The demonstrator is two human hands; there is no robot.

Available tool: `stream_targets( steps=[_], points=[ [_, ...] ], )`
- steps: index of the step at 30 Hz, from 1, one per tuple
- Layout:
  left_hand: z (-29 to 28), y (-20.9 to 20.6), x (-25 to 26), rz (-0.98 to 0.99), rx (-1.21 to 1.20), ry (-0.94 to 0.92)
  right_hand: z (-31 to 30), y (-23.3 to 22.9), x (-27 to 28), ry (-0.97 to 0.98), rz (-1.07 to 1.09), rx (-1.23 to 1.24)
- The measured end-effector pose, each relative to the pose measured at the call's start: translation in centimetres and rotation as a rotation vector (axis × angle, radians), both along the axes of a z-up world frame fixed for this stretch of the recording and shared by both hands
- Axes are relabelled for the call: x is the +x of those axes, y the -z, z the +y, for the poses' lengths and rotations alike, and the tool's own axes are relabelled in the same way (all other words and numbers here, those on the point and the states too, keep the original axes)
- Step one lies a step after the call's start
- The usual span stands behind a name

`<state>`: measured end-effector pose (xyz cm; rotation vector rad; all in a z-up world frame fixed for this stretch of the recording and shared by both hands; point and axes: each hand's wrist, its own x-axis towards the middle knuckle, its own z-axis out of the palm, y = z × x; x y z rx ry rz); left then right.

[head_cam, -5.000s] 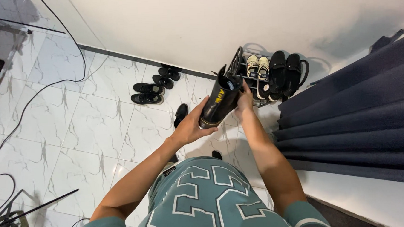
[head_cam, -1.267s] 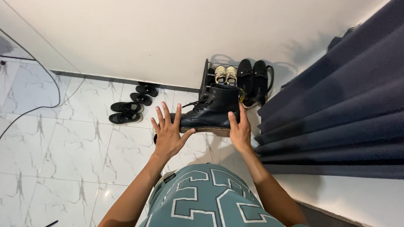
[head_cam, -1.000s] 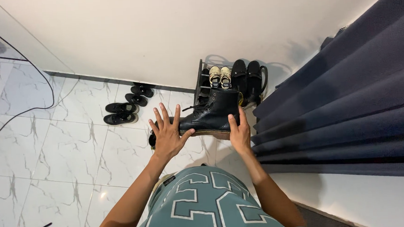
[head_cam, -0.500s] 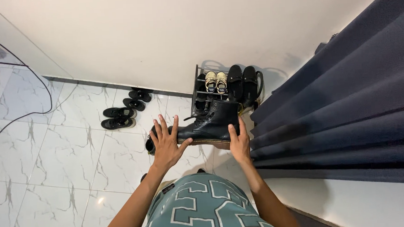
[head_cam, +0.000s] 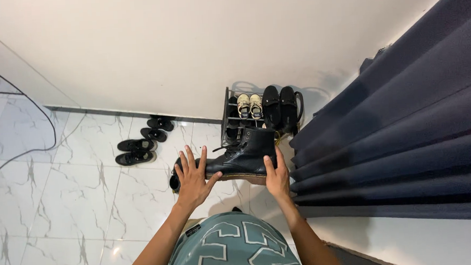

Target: Organizes multiple pairs of shoes and places them onto a shoe rack.

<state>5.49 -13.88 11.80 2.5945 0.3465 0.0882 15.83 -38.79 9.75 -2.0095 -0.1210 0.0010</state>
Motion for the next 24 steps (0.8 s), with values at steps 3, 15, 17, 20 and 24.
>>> stream_targets(
  steps=[3, 15, 17, 20, 24],
  points=[
    [1.1, -0.1, 0.2, -0.022, 0.067, 0.040, 1.3, -0.8, -0.5, -0.012, 0.005, -0.019],
    [5.5, -4.1, 2.0, 0.094, 0.046, 0.172, 5.2, -1.3, -0.2, 0.004, -0.021, -0.036],
    [6.4, -5.0, 1.9, 0.116, -0.010, 0.199, 5.4, -1.7, -0.1, -0.004, -0.021, -0.023],
    [7.2, -6.2, 1.7, 0.145, -0.047, 0.257, 5.4, -1.2, 0.6, -0.038, -0.038, -0.004],
    [7.7, -6.7, 1.3, 0.196, -0.014, 0.331, 5.4, -0.9, 1.3, -0.094, -0.048, 0.003]
  ],
)
